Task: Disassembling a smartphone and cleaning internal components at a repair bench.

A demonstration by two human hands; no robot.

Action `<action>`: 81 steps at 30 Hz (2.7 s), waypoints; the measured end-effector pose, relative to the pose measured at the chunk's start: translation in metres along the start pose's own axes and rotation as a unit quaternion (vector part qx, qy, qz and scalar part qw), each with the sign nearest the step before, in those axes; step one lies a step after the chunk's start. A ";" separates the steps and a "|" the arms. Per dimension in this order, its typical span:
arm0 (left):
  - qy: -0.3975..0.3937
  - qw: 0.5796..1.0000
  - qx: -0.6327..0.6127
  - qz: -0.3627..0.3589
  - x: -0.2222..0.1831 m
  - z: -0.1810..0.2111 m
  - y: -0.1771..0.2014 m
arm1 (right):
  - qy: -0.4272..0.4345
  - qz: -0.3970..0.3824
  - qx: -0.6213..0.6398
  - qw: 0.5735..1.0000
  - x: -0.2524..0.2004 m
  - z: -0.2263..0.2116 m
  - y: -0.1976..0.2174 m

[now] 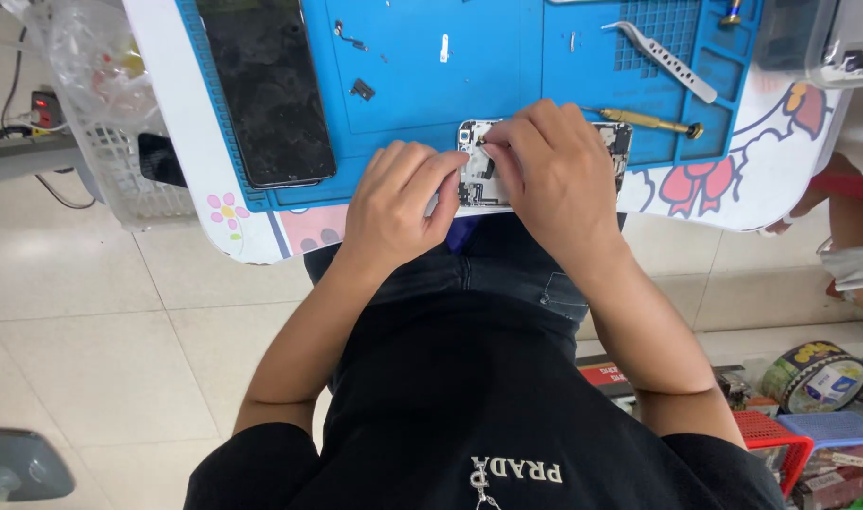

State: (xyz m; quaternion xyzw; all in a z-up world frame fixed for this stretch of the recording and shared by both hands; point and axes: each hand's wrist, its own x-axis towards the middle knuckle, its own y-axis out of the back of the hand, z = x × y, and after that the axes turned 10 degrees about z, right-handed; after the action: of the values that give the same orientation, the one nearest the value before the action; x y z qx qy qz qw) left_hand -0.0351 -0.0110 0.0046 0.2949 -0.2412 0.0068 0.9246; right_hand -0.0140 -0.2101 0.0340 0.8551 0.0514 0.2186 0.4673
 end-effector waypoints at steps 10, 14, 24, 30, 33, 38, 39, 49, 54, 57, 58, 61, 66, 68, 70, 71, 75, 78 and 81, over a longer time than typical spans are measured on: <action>0.029 0.998 -0.047 0.012 0.002 0.003 0.005 | 0.009 -0.027 0.010 1.000 0.003 -0.004 0.001; 0.044 0.998 -0.050 0.012 0.002 0.003 0.005 | 0.008 -0.032 0.021 0.999 0.003 -0.004 0.004; 0.047 0.998 -0.021 0.021 -0.001 0.004 0.003 | 0.078 -0.080 0.005 0.994 0.011 -0.004 0.002; 0.054 0.998 -0.022 0.015 -0.001 0.003 0.005 | 0.076 -0.047 -0.042 0.995 0.013 -0.006 -0.004; 0.049 0.998 -0.024 0.021 -0.002 0.002 0.004 | 0.092 -0.040 -0.033 0.994 0.014 -0.007 -0.005; 0.049 0.998 -0.030 0.020 -0.003 -0.001 0.004 | 0.085 -0.035 -0.028 0.995 0.013 -0.007 -0.004; 0.051 0.998 -0.031 0.020 -0.003 -0.001 0.004 | 0.090 -0.026 -0.022 0.995 0.013 -0.008 -0.003; 0.050 0.998 -0.031 0.026 -0.003 -0.003 0.004 | 0.093 -0.007 0.008 0.996 0.005 -0.006 0.003; 0.048 0.998 -0.036 0.024 -0.004 -0.004 0.004 | 0.104 -0.010 0.010 0.994 -0.003 -0.002 0.001; 0.048 0.998 -0.028 0.022 -0.004 -0.003 0.004 | 0.113 -0.013 0.004 0.993 -0.003 0.001 0.001; 0.048 0.998 -0.028 0.022 -0.004 -0.003 0.004 | 0.112 -0.013 0.004 0.994 -0.003 0.002 0.001; 0.044 0.998 -0.029 0.021 -0.003 -0.002 0.004 | 0.128 -0.011 -0.011 0.992 -0.003 0.003 0.003; 0.037 0.999 -0.019 0.016 -0.005 -0.003 0.003 | 0.159 -0.055 -0.040 0.985 0.000 0.005 0.011; 0.034 0.999 -0.016 0.015 -0.005 -0.003 0.003 | 0.169 -0.063 -0.059 0.982 0.002 0.004 0.013; 0.031 0.999 -0.012 0.013 -0.006 -0.004 0.002 | 0.178 -0.071 -0.078 0.978 0.003 0.002 0.014; 0.030 0.999 -0.011 0.014 -0.007 -0.005 0.000 | 0.177 -0.083 -0.089 0.977 0.004 0.001 0.015; 0.032 0.999 -0.007 0.015 -0.008 -0.004 0.001 | 0.161 -0.090 -0.067 0.981 0.001 0.001 0.015; 0.034 0.999 -0.008 0.013 -0.009 -0.006 0.000 | 0.153 -0.081 -0.040 0.984 -0.003 0.005 0.013; 0.035 0.999 -0.014 0.014 -0.008 -0.006 0.000 | 0.161 -0.074 -0.041 0.983 -0.005 0.007 0.011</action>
State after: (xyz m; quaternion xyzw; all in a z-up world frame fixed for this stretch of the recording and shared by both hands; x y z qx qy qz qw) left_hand -0.0395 -0.0062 -0.0036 0.2778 -0.2128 0.0262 0.9364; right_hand -0.0169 -0.2230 0.0378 0.7829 0.1801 0.3202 0.5022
